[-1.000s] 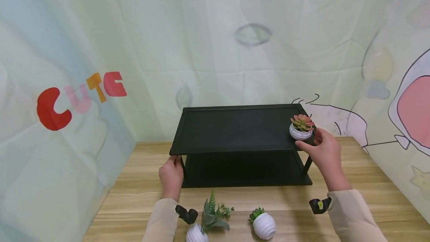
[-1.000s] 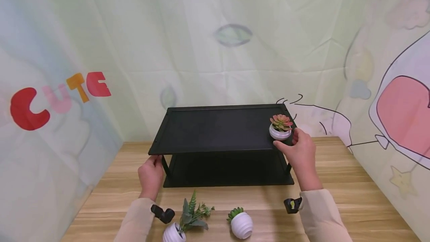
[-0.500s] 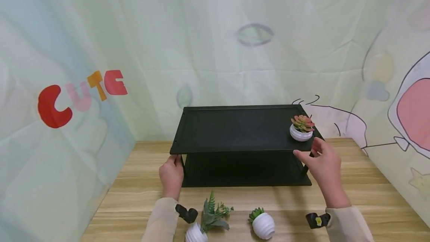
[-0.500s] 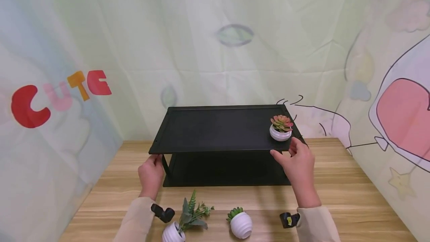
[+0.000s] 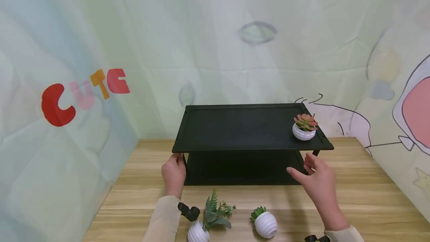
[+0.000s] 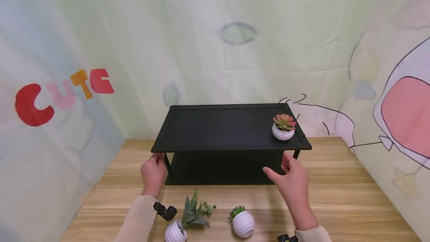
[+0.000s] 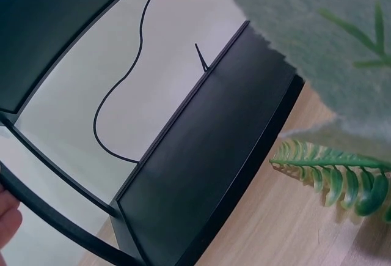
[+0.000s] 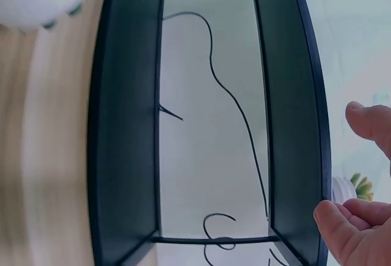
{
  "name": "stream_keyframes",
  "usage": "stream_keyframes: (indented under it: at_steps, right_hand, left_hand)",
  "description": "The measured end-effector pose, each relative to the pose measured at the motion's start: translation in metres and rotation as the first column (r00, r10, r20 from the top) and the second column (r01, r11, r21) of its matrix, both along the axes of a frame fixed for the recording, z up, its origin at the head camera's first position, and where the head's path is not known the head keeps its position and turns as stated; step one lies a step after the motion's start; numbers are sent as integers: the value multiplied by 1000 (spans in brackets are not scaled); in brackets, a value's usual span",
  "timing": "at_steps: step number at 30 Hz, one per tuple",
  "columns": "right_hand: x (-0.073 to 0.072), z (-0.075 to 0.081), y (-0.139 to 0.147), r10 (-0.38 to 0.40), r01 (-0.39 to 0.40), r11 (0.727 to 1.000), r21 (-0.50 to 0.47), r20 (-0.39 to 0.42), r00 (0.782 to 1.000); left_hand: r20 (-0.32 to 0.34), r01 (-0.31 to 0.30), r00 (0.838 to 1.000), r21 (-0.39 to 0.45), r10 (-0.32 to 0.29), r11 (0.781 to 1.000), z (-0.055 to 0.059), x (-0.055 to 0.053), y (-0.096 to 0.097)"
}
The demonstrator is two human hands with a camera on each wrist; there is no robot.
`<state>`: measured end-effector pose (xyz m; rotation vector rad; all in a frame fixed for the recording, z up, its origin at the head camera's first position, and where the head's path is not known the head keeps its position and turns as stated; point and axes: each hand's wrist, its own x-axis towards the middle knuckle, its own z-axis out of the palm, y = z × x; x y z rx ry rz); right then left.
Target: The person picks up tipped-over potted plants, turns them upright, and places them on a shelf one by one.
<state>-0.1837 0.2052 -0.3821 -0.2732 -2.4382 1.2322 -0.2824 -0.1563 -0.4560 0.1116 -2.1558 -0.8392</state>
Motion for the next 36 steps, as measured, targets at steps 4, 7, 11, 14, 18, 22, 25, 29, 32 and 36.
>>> stream_keyframes:
  at_steps: [4,7,11,14,18,22,25,29,32,36]
  right_hand:
    - [7,-6,-8,14,-13,1000,-17,7,1000]
    - [13,-9,-13,32,-32,999,-17,23,999]
    - [22,-14,-20,50,-48,999,-24,63,997]
    - [27,-19,-26,52,-46,997,-55,114,992]
    - [33,-31,-32,53,-35,993,-110,168,984]
    - [38,-44,-40,53,-27,991,-132,203,978]
    - [41,-51,-48,50,-19,991,-133,235,971]
    - [44,-59,-56,63,-21,988,-150,287,956]
    - [47,-65,-61,82,-35,988,-152,314,946]
    - [50,-72,-66,83,-52,994,-100,346,934]
  left_hand:
    - [10,-1,1000,9,1,1000,0,1,0]
    - [24,-1,1000,17,1,1000,0,0,1]
    - [38,-3,999,22,2,1000,-2,1,0]
    - [45,-5,999,27,4,1000,-2,1,0]
    - [45,-8,999,27,6,1000,-3,0,-1]
    - [45,-8,999,32,6,999,-2,0,-1]
    - [50,-2,999,39,0,999,-1,0,0]
    - [57,8,998,49,-11,999,0,1,0]
    - [56,10,998,53,-13,999,0,1,0]
    - [50,8,999,49,-10,999,0,0,0]
